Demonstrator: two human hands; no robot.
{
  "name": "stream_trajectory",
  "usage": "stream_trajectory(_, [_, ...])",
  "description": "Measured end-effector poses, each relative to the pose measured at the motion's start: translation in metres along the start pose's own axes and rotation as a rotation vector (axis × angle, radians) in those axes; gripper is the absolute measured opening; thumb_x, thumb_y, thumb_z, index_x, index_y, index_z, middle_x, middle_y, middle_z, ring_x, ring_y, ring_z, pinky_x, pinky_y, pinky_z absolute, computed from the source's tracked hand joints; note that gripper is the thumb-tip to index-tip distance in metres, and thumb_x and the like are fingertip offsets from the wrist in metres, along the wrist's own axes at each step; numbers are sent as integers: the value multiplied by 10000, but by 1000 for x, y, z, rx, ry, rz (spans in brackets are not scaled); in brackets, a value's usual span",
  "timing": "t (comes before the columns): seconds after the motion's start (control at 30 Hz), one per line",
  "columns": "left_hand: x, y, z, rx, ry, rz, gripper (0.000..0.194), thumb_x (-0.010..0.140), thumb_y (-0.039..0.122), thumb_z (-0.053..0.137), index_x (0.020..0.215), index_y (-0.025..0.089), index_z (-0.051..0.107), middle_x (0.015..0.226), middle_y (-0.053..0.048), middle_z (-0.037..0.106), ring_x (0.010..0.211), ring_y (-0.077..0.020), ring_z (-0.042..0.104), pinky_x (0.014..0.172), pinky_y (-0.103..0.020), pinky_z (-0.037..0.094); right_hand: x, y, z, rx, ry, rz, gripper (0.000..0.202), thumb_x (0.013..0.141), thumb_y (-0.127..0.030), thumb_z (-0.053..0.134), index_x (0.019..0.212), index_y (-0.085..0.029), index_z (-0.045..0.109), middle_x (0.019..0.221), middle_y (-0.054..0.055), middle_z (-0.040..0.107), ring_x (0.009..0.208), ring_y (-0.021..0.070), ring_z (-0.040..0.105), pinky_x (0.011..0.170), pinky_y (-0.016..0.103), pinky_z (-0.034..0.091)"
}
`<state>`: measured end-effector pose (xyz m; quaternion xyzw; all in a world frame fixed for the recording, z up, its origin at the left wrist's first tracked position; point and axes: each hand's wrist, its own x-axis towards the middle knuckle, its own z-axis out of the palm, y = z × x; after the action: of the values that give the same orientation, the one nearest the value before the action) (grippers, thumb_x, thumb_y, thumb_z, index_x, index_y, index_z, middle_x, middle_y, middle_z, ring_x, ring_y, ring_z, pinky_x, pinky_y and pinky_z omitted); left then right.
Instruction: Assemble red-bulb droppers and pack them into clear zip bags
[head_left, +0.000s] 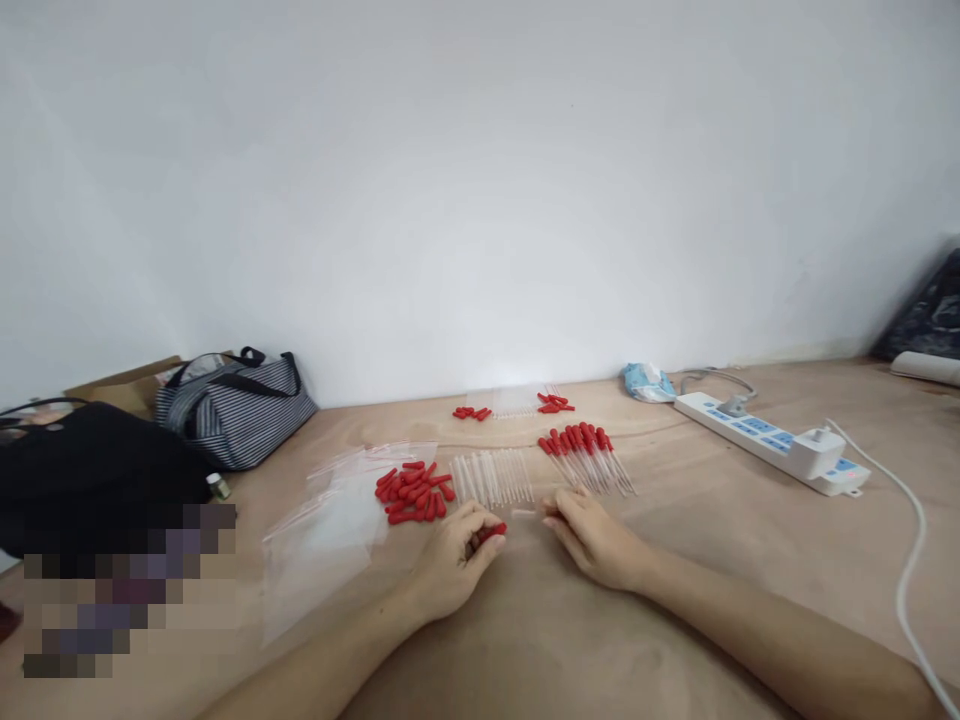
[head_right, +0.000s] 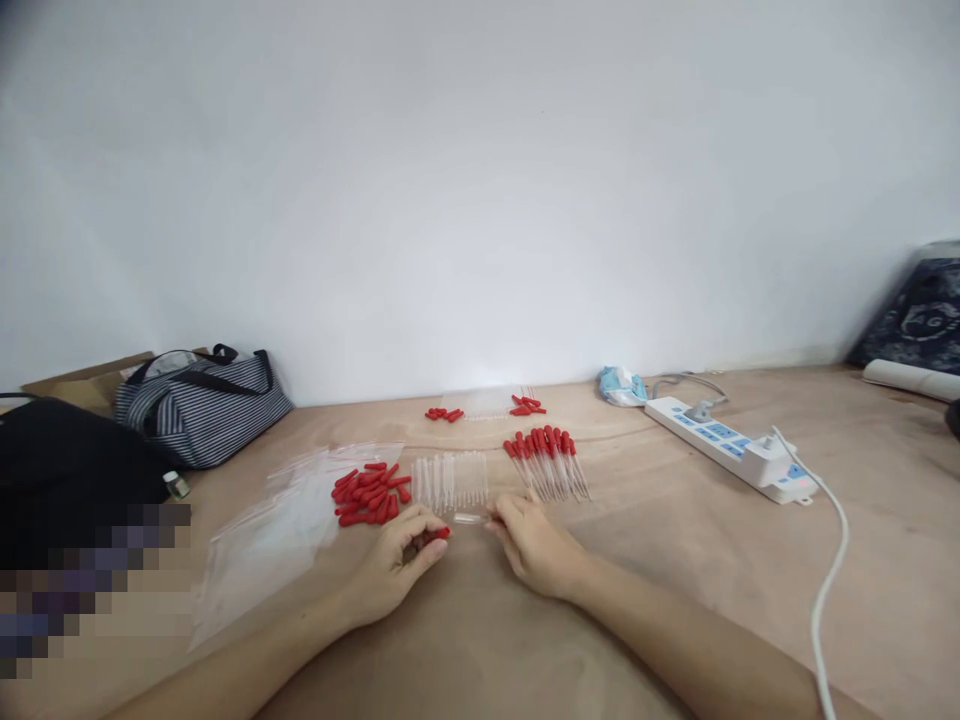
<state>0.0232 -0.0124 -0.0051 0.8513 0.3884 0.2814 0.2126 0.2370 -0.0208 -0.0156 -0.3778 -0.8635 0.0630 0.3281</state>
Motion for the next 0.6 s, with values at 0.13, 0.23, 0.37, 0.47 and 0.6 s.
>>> stream_trajectory(0.13, [1,2,-2,5,5,0,113,807,225,471,805,157,561,733,-12,563,656,-134,510,591,-229,392,-4,-2,8,26,14,-49,138,855,-132,326,935,-171,432,836,56,554,754,148,504,697,296,381])
stream_trajectory(0.23, [1,3,-1,16,1,-16,110,798,221,482,822,156,567,715,-7,581,633,-132,516,576,-227,387,-3,-2,9,30,14,-46,141,857,-139,336,932,-169,452,826,49,552,749,142,501,695,289,373])
stream_trajectory(0.37, [1,2,0,6,-5,-9,108,782,212,498,814,154,583,749,-16,598,664,-137,535,595,-225,394,-3,0,9,15,2,-47,139,859,-153,339,895,-164,473,784,42,544,729,140,493,684,280,361])
stream_trajectory(0.47, [1,2,0,1,-6,-11,117,781,206,490,798,151,592,730,-14,598,641,-132,530,579,-219,385,-4,1,11,-19,-3,-55,144,857,-163,342,859,-164,486,744,38,543,689,139,482,671,280,345])
stream_trajectory(0.6, [2,3,-1,0,-21,-17,157,798,224,463,750,153,595,675,-2,581,610,-128,509,552,-213,365,-5,1,11,-54,-30,-121,130,846,-168,373,850,-169,503,710,19,558,660,129,479,702,294,310])
